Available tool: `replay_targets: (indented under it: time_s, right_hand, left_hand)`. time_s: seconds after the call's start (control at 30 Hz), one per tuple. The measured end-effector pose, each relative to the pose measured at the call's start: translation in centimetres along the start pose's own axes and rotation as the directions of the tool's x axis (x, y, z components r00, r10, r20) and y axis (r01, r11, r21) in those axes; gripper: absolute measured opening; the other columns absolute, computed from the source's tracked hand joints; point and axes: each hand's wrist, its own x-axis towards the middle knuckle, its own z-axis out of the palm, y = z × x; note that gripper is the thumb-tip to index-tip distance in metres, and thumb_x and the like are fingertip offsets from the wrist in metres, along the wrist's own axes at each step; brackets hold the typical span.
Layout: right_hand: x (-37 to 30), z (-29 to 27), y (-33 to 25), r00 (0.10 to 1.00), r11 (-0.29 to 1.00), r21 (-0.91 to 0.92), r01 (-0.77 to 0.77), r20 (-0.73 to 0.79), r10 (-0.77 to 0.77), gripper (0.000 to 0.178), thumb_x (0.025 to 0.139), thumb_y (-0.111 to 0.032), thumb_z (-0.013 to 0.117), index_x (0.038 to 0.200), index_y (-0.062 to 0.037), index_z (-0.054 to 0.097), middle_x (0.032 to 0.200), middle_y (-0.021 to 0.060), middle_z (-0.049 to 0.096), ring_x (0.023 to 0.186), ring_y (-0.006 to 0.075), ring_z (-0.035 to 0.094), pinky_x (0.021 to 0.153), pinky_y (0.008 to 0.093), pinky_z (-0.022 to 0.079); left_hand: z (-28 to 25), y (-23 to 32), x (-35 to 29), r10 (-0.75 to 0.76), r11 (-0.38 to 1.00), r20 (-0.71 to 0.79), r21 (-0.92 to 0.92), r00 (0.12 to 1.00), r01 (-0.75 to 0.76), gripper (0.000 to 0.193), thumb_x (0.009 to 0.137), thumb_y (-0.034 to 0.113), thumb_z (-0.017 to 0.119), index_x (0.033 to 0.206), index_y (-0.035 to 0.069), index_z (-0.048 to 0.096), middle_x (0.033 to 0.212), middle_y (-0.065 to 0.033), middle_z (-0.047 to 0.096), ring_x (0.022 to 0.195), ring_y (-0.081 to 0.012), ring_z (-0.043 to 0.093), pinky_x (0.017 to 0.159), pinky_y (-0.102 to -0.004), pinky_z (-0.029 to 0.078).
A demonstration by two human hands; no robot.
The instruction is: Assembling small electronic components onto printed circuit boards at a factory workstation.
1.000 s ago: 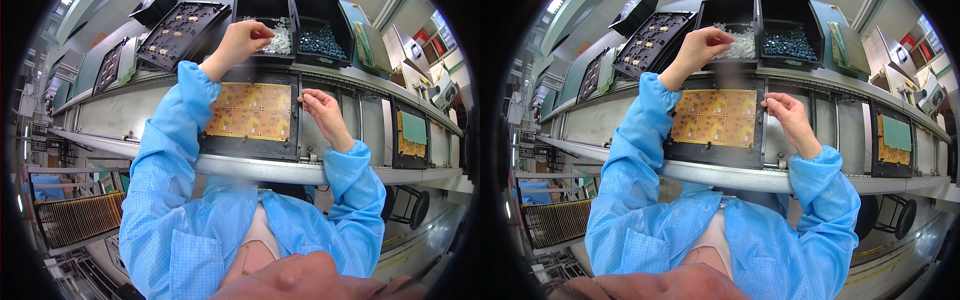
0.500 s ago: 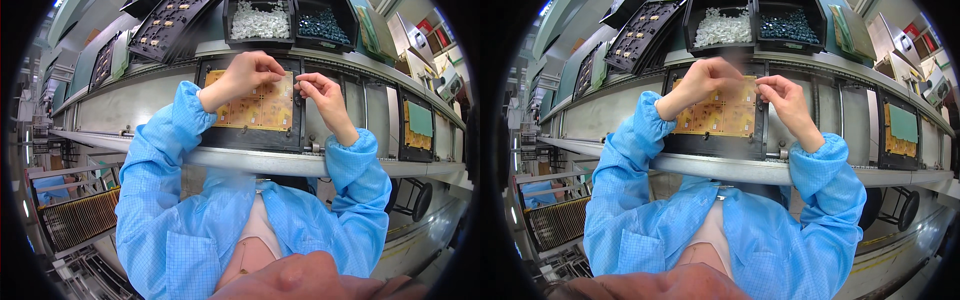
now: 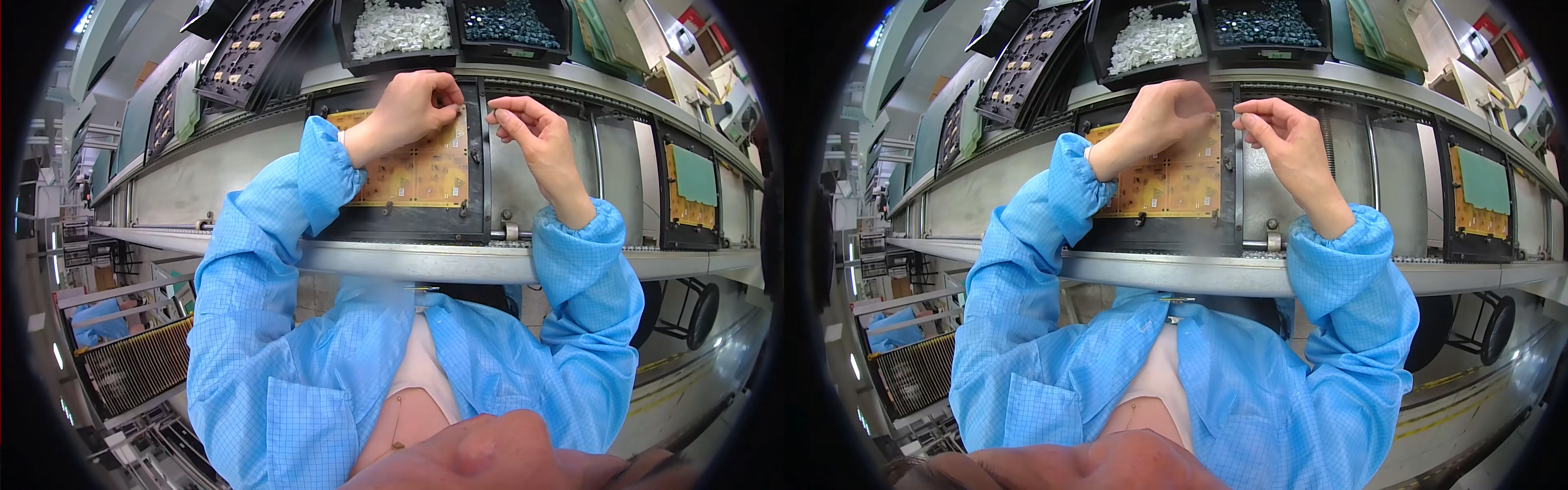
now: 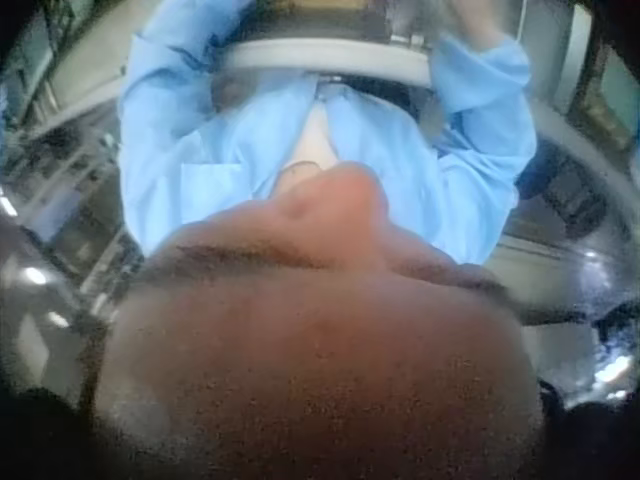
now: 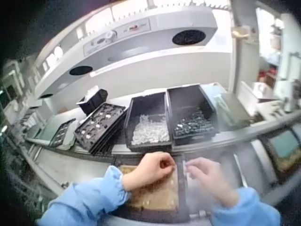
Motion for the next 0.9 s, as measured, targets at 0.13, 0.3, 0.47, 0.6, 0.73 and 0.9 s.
replay_targets:
  time_s: [0.13, 0.3, 0.47, 0.6, 0.73, 0.9]
  right_hand:
    - [-0.2, 0.2, -0.2, 1.000, 1.000, -0.016, 0.015, 0.002, -0.015, 0.022, 0.095, -0.016, 0.063, 0.112, -0.0017, 0.067, 0.094, 0.0040, 0.071, 0.080, 0.0074, 0.058, 0.076, 0.0228, 0.048]
    - [-0.3, 0.4, -0.2, 1.000, 1.000, -0.027, 0.016, 0.004, -0.016, 0.022, 0.095, -0.016, 0.062, 0.111, -0.0018, 0.067, 0.093, 0.0038, 0.071, 0.079, 0.0074, 0.058, 0.076, 0.0225, 0.048]
    - [-0.4, 0.6, -0.8, 1.000, 0.999, -0.038, 0.015, 0.007, -0.015, 0.021, 0.095, -0.015, 0.062, 0.111, -0.0018, 0.067, 0.094, 0.0038, 0.071, 0.079, 0.0071, 0.058, 0.075, 0.0223, 0.048]
    - [-0.5, 0.9, -0.9, 1.000, 0.999, -0.044, 0.020, 0.011, -0.020, 0.021, 0.095, -0.016, 0.062, 0.111, -0.0017, 0.067, 0.094, 0.0038, 0.071, 0.079, 0.0071, 0.058, 0.075, 0.0223, 0.048]
    - [-0.5, 0.9, -0.8, 1.000, 0.999, -0.050, 0.018, 0.008, -0.018, 0.021, 0.095, -0.016, 0.062, 0.110, -0.0016, 0.067, 0.093, 0.0038, 0.071, 0.079, 0.0072, 0.058, 0.075, 0.0224, 0.048]
    - [-0.3, 0.8, -0.6, 0.999, 0.996, -0.082, 0.042, -0.010, -0.043, 0.021, 0.095, -0.015, 0.062, 0.110, -0.0015, 0.067, 0.093, 0.0038, 0.071, 0.079, 0.0073, 0.058, 0.074, 0.0225, 0.048]
  left_hand:
    - [0.5, -0.2, -0.2, -0.028, 0.998, 0.004, -0.053, 1.000, 0.028, 0.022, 0.078, 0.020, 0.070, 0.092, 0.004, 0.072, 0.087, -0.0135, 0.070, 0.082, -0.0277, 0.067, 0.075, -0.0358, 0.054]
    - [1.1, -0.7, -0.7, 0.104, 0.960, -0.117, 0.272, 0.988, -0.069, 0.020, 0.076, 0.023, 0.072, 0.091, 0.010, 0.074, 0.088, -0.0096, 0.062, 0.093, -0.0290, 0.057, 0.081, -0.0409, 0.048]
    - [1.0, -0.6, -0.4, 0.050, 0.964, -0.097, 0.264, 0.994, -0.022, 0.020, 0.076, 0.023, 0.070, 0.091, 0.010, 0.074, 0.090, -0.0092, 0.061, 0.095, -0.0287, 0.057, 0.084, -0.0407, 0.048]
    - [0.8, -0.5, -0.4, 0.028, 0.966, -0.074, 0.257, 0.997, -0.009, 0.019, 0.077, 0.023, 0.068, 0.090, 0.011, 0.074, 0.091, -0.0092, 0.063, 0.096, -0.0299, 0.059, 0.084, -0.0406, 0.049]
    - [0.7, -0.2, 0.4, -0.031, 0.955, 0.006, 0.294, 0.999, 0.028, 0.019, 0.077, 0.023, 0.066, 0.090, 0.011, 0.074, 0.093, -0.0095, 0.066, 0.094, -0.0309, 0.062, 0.082, -0.0414, 0.050]
    - [1.1, -0.8, 0.1, 0.047, 0.989, -0.057, 0.144, 0.997, -0.038, 0.008, 0.076, 0.014, 0.070, 0.080, 0.007, 0.070, 0.082, -0.0093, 0.067, 0.083, -0.0290, 0.064, 0.074, -0.0407, 0.051]
